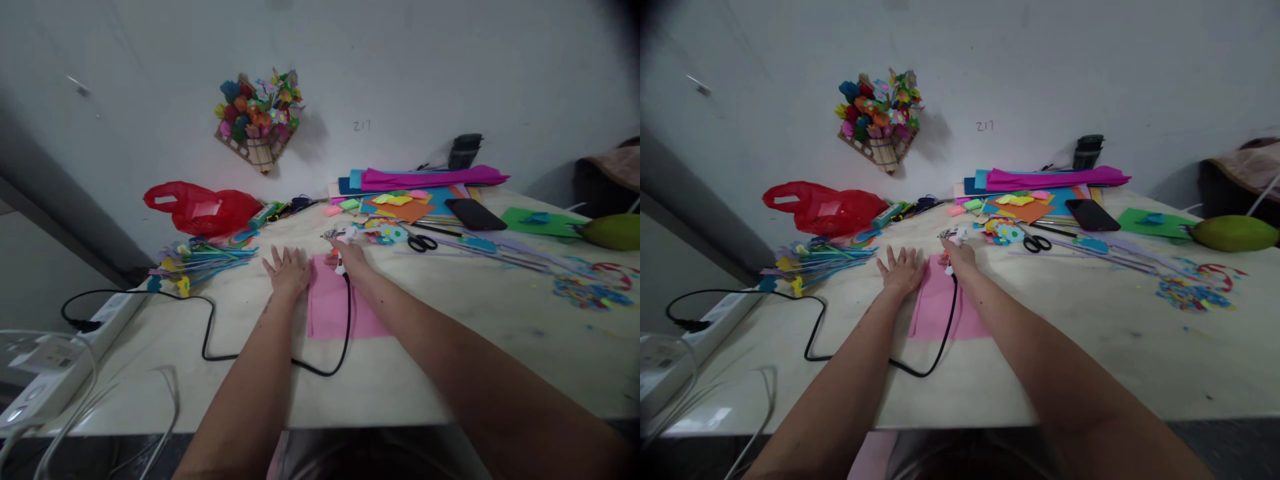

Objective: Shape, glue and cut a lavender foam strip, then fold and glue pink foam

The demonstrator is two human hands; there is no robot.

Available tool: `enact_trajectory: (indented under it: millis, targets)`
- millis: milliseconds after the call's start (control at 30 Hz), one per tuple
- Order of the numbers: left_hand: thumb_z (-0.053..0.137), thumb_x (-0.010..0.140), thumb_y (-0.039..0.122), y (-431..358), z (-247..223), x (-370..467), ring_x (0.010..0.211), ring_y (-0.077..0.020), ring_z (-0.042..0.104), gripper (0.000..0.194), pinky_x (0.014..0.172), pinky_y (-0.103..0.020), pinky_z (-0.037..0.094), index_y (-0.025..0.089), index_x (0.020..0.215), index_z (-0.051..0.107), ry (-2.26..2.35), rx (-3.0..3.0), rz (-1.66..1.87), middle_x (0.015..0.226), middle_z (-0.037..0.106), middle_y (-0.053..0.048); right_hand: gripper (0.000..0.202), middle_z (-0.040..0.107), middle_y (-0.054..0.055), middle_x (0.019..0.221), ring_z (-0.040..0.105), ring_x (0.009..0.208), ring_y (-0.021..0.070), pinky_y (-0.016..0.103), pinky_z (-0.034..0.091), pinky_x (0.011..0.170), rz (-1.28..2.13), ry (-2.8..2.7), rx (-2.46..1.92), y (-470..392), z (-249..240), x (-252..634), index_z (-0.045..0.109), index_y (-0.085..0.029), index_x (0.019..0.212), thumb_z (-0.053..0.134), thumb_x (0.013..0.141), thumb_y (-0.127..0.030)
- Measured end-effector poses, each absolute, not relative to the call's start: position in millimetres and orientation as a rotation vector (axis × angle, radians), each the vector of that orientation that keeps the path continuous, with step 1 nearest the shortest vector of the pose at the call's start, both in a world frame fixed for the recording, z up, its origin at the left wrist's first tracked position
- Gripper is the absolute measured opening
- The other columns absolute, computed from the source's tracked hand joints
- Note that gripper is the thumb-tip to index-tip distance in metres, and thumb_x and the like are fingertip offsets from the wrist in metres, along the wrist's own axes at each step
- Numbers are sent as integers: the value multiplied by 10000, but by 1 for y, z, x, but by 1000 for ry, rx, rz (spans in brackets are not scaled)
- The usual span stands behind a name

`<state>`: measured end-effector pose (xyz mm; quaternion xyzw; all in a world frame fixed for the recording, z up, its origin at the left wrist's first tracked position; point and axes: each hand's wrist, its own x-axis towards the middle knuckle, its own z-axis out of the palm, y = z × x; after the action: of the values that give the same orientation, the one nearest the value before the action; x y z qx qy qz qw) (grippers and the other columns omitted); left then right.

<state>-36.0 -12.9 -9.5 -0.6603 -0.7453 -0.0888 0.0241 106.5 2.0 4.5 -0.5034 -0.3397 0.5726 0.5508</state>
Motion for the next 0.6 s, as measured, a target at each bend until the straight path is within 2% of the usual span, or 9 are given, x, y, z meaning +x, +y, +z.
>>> enact_trajectory:
  millis: [600]
  targets:
    - [231,818,554,-10,-13,-31,1336,-305,-118,623,1021,-609,-60,281,1373,305,-2288,-2040,-264,1477,187,-24,185,567,12,500,579,422,145,238,472,408,1331,-820,-1178,3,1,105,528,-136,704,595,753,-301]
